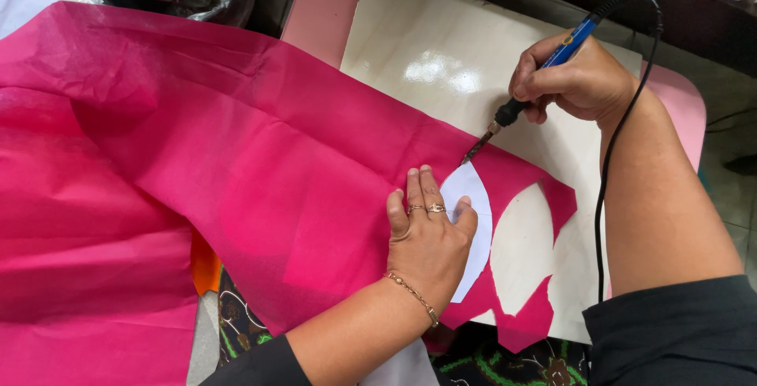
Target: Using a soldering iron to heat-cut leaf-shaped patterns from pink fabric using a paper template.
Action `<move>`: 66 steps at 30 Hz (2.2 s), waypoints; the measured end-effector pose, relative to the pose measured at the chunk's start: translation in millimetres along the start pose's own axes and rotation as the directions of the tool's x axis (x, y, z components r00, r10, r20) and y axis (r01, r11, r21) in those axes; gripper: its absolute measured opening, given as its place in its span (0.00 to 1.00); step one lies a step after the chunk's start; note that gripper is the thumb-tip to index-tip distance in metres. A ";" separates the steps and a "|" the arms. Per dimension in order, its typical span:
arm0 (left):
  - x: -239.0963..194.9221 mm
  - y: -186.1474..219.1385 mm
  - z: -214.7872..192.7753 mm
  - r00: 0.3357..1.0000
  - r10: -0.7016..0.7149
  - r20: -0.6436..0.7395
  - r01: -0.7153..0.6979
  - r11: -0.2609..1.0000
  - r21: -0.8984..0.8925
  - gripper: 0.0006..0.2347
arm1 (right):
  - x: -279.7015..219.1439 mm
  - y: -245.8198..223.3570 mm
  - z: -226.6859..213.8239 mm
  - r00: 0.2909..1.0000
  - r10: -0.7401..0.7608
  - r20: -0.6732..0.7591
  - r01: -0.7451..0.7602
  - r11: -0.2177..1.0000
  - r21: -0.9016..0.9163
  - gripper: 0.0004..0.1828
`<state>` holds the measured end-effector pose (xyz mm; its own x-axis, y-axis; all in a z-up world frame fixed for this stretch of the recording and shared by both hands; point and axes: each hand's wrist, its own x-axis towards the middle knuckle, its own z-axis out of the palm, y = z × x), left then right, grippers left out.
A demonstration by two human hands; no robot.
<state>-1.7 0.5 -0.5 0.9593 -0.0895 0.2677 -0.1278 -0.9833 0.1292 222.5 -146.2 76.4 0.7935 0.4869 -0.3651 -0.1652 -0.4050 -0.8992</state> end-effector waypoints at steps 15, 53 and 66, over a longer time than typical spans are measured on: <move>0.9 0.5 -0.1 1.000 -0.001 -0.008 0.001 1.000 0.001 0.06 | -2.4 -2.7 -1.7 0.999 0.017 -0.035 -0.017 1.000 -0.017 0.02; 2.1 0.4 -0.9 0.997 -0.011 -0.079 0.010 1.000 -0.019 0.04 | -11.5 -5.7 -5.6 0.997 0.008 -0.075 -0.013 0.998 -0.056 0.03; 2.4 -0.7 0.7 0.998 -0.001 -0.057 0.000 1.000 -0.030 0.06 | -72.5 -51.4 37.9 0.959 -0.221 -0.177 0.143 0.917 -0.372 0.03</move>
<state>0.9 0.9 -0.7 0.9435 -0.0789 0.3219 -0.1357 -0.9780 0.1581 151.2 -131.4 140.0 0.9011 0.4196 -0.1089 0.1797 -0.5902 -0.7870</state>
